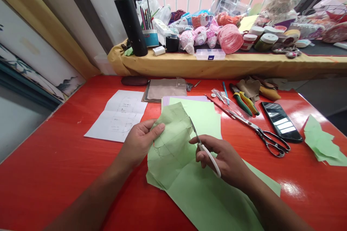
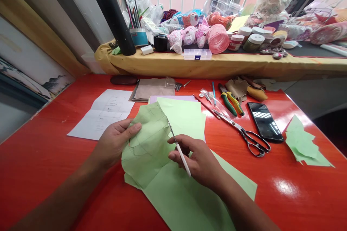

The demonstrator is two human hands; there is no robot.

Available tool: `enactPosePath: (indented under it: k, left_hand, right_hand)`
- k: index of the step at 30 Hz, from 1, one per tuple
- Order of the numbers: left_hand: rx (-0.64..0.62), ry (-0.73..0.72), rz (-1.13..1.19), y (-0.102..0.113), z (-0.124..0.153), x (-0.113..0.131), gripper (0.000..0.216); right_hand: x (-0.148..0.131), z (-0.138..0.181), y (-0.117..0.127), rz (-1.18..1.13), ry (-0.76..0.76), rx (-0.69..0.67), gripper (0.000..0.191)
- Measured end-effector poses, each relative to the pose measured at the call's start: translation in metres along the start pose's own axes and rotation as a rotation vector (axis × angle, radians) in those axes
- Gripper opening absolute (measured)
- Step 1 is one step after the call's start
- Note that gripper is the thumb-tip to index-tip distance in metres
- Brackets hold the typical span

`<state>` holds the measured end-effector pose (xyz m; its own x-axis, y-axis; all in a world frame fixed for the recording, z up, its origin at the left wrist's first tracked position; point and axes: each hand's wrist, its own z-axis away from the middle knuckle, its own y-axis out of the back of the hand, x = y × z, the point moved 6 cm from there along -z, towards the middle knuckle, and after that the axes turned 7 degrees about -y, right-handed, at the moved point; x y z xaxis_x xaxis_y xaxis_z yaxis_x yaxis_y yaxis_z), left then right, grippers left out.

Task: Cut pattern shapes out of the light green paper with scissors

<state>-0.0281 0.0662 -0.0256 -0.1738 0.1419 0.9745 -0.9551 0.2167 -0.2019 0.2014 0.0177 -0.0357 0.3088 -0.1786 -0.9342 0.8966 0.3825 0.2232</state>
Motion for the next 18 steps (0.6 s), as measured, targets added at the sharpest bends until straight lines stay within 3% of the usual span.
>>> enactPosePath:
  k: [18]
  left_hand:
    - [0.004, 0.039, 0.019, 0.0052, 0.0007, -0.0013, 0.033]
  right_hand:
    - [0.0013, -0.0008, -0.0001, -0.047, -0.012, -0.005, 0.052]
